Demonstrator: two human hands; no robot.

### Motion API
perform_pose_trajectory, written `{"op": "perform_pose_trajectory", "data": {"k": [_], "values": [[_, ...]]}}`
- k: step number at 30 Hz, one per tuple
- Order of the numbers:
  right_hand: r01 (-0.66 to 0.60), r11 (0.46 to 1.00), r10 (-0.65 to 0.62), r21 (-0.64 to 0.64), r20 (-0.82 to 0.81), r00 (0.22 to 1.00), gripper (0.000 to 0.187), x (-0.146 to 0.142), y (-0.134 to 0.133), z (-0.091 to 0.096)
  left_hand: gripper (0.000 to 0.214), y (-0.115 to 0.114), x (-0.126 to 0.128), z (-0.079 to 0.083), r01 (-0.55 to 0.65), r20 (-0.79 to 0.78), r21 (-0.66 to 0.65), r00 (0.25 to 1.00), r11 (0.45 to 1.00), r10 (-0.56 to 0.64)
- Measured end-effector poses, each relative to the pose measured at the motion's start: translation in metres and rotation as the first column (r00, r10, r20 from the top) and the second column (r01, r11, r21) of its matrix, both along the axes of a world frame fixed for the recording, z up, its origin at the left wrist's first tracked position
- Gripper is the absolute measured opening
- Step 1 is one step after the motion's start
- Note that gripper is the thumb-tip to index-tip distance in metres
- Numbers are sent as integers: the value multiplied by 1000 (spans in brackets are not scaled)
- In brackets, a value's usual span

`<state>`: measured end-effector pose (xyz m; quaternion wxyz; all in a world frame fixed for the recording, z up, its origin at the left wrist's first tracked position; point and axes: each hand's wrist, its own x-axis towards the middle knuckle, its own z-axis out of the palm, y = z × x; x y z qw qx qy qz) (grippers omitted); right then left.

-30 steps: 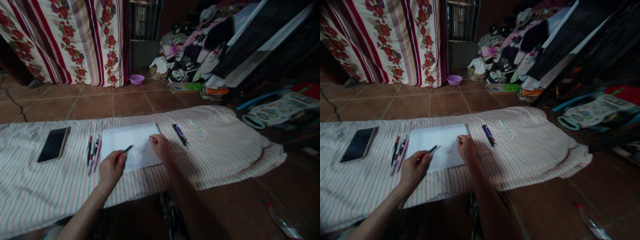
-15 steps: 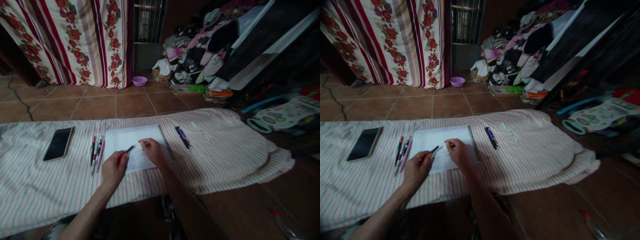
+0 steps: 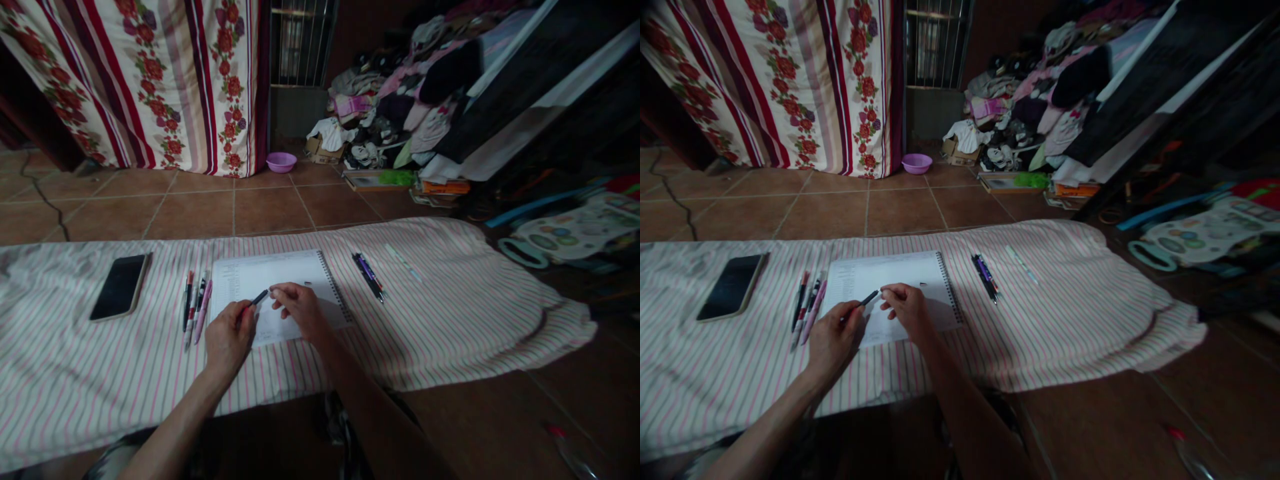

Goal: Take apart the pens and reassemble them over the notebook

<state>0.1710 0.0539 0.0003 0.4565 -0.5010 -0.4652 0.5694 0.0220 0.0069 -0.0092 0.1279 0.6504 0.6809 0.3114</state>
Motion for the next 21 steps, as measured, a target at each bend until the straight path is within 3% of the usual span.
{"op": "perform_pose_trajectory", "data": {"k": [17,21], "values": [[1,999,-3,-45,-42,999,24,-1,-2,2,28,-1,0,0,23,-29,10,999,1000,-23],[-58,996,55,-65,-41,998,26,-2,-5,5,27,-2,1,-1,22,-24,26,999,999,-22]]}}
